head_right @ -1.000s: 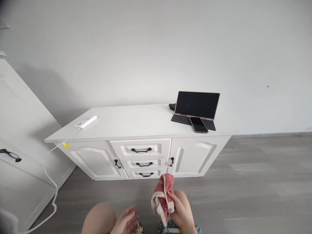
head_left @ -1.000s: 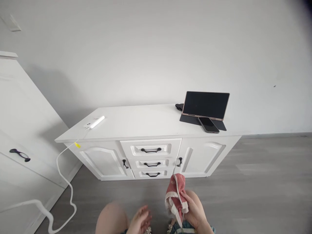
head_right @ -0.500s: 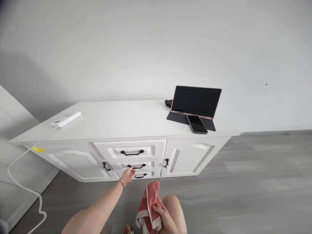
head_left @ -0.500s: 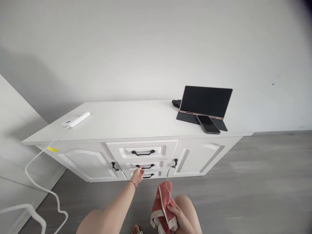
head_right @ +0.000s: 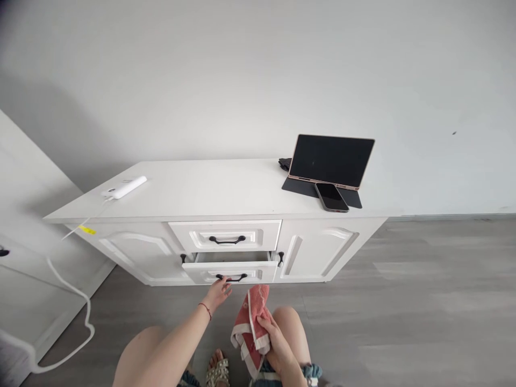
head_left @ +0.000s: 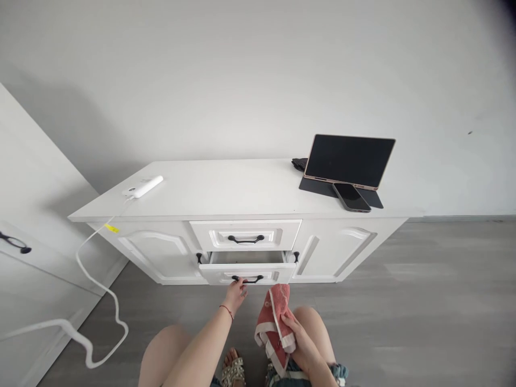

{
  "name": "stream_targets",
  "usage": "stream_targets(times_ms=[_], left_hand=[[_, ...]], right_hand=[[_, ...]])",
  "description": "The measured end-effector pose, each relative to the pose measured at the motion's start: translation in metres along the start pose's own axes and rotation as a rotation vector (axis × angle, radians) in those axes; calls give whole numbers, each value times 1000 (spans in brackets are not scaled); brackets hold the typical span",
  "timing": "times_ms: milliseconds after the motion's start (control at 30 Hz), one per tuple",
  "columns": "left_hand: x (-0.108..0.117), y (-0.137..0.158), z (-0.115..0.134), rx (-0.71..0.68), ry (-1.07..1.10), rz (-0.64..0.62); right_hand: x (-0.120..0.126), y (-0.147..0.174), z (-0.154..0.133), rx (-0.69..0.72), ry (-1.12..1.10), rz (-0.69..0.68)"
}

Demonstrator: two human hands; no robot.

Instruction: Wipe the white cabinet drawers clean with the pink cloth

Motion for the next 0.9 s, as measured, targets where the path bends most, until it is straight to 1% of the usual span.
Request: stream_targets(times_ms=[233, 333, 500, 633, 800, 900], left_hand=[[28, 33, -35, -48, 37, 63], [37, 43, -46, -56, 53, 58], [50, 55, -64, -55, 99, 28], [59, 65, -78, -40, 127, 0], [71, 77, -93, -24, 139, -18], [78, 80, -102, -38, 163, -26]], right_hand=[[4, 21, -15, -41, -58, 56], [16, 30, -19, -67, -37, 105], [40, 39, -19, -66, 42, 135], [50, 40, -18, -91, 46, 114], [50, 43, -18, -99, 92, 61], [37, 46, -22, -50, 144, 27]])
Point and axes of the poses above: each hand's wrist, its own y-axis away from the middle knuckle, its own x-axis out of the back of the hand, z = x × y, the point moved 6 cm from there along -y, towards the middle knuckle
